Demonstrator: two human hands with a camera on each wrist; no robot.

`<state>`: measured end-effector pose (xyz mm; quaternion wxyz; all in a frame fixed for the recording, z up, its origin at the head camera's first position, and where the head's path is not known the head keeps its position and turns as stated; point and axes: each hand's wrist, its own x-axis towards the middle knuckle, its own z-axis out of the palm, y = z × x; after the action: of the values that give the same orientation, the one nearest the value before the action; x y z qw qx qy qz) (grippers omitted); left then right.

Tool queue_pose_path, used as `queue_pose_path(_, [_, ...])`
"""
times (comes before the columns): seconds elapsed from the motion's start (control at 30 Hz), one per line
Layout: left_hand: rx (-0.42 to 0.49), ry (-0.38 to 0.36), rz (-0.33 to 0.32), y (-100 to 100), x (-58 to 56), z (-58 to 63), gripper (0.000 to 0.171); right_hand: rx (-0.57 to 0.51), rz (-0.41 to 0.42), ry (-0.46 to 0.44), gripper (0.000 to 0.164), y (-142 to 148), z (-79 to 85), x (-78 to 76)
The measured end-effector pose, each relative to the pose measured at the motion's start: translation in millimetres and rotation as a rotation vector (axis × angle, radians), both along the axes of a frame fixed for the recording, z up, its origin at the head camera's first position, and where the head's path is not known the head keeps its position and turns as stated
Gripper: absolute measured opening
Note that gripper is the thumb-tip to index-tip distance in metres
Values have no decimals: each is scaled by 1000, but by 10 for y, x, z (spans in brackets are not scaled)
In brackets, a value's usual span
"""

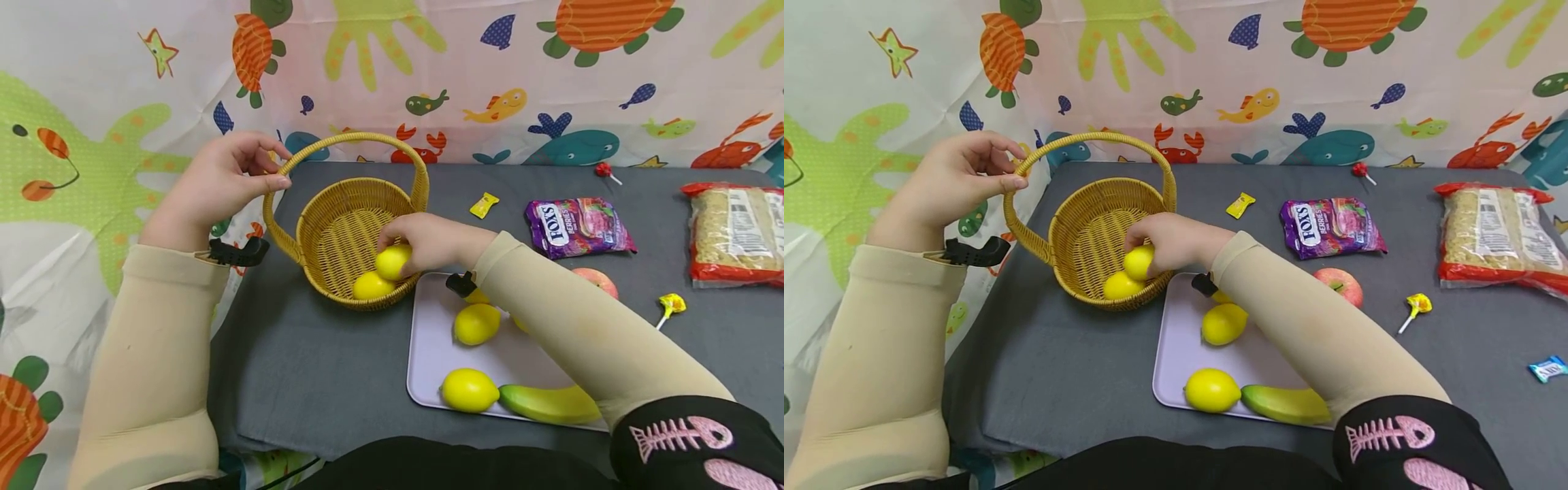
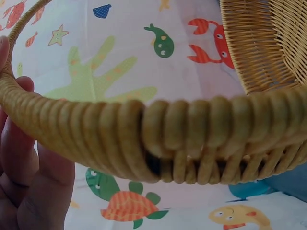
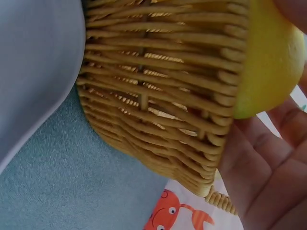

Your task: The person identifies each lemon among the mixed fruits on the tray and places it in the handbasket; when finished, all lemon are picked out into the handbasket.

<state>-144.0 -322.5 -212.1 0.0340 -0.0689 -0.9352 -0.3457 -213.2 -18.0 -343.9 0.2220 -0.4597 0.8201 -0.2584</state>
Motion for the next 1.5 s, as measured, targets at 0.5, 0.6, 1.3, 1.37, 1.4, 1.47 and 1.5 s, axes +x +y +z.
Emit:
queue_pose_path(0.5, [-3, 4, -12, 76, -37, 11, 33, 145, 30, 46, 30, -188, -148, 94])
queue_pose_path(0.6, [-5, 6, -14, 85, -42, 4, 33, 152, 37, 68, 30, -187, -168, 111])
queue_pose_path(1.3, [-2, -1, 8, 73, -4, -4, 31, -124, -91, 2, 29, 1004, 103, 539])
queue_pose_path(1.37, [5, 5, 7, 55, -3, -10, 31, -105, -103, -4, 31, 1110, 66, 601])
queue_pose_path(1.4, [8, 7, 7, 47, -2, -12, 30, -94, -106, -2, 32, 1155, 44, 632])
queue_pose_path(1.47, [19, 9, 5, 31, 3, -16, 30, -76, -108, -1, 33, 1219, -5, 695])
queue_pose_path(1.5, [26, 10, 6, 23, 7, -17, 30, -73, -105, -1, 33, 1242, -30, 726])
